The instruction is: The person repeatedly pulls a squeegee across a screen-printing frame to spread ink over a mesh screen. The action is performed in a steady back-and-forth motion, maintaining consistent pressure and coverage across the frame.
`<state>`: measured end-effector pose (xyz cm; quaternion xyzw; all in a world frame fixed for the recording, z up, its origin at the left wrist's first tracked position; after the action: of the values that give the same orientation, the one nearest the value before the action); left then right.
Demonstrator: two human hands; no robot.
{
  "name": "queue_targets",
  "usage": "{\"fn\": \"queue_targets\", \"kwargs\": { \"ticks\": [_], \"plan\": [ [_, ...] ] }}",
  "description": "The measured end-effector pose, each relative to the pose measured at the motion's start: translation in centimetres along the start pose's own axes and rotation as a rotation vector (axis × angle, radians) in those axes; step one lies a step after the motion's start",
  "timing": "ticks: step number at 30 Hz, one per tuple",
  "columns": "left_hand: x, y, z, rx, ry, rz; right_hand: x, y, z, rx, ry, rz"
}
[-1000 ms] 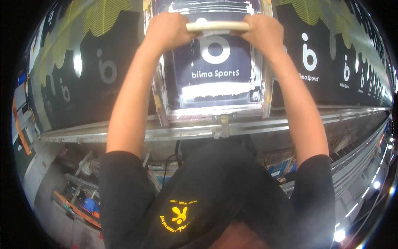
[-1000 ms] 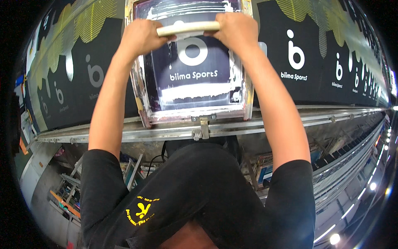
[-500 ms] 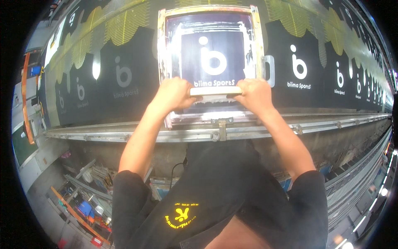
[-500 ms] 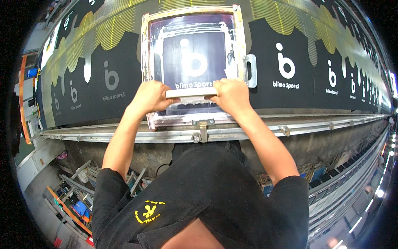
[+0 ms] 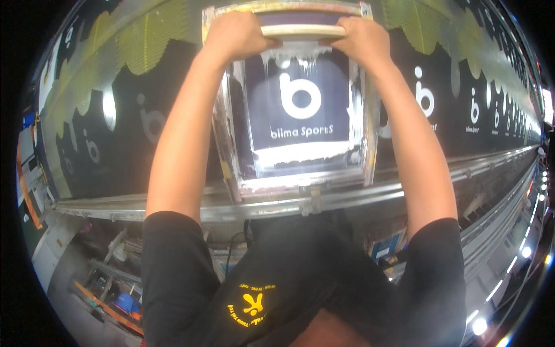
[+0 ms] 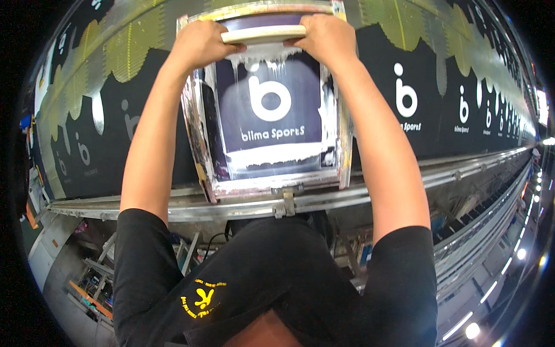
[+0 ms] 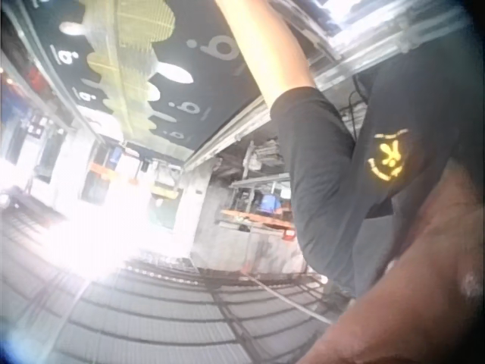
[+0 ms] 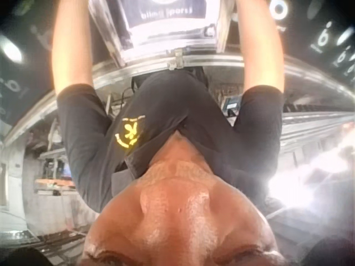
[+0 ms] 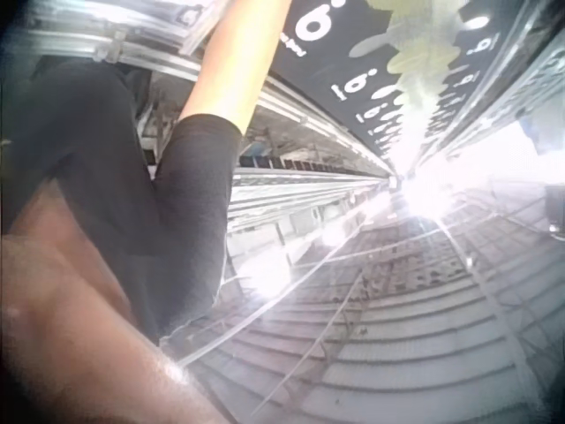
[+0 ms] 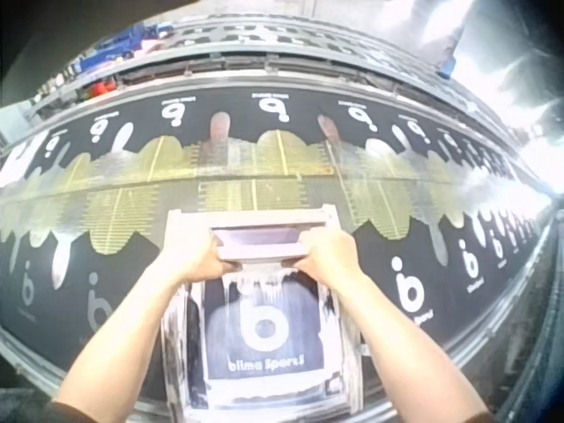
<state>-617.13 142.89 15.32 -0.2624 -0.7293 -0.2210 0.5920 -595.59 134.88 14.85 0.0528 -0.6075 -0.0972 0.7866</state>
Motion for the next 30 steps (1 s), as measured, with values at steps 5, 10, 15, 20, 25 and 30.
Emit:
{"fn": "queue_targets", "kwargs": {
  "ticks": [5,10,15,20,25,30],
  "plan": [
    [-0.6,-4.5,-2.1,0.052,0.003,0.048,0.4,-5.2,1.2,0.055,-0.001,-0.036],
    [-2.1,-15.9,-7.0,0.124,-0.012,0.127,2.0,-17.2,4.1,0.203,0.033,-0.168],
    [-3.1,-25.5,-11.0,0.028,-0.014,-0.026,3.1,-27.6,5.9,0.188,0.099,-0.192],
    [-2.2,-25.5,-14.6,-0.078,0.011,0.025,6.6,-26.0,2.5,0.045,0.601,-0.177],
    [-3.7,-25.2,-16.7,-0.03,-0.129,0.032,5.6,-24.5,-8.8,-0.514,0.563,-0.388],
    [-1.9,-18.1,-12.9,-0.06,-0.159,0.201,2.3,-21.6,-12.9,-0.664,0.595,-0.338]
  ]
}}
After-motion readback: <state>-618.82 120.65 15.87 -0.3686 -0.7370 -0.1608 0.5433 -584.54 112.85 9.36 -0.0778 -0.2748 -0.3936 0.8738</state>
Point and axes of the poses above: each hand's wrist, its own y-axis towards the middle knuckle, its own x-axis out of the back of the hand, z = x × y, the point moved 8 cm from there along y, towards the middle knuckle, and after that the axes turned 9 degrees about -z, right-handed, at the moved point
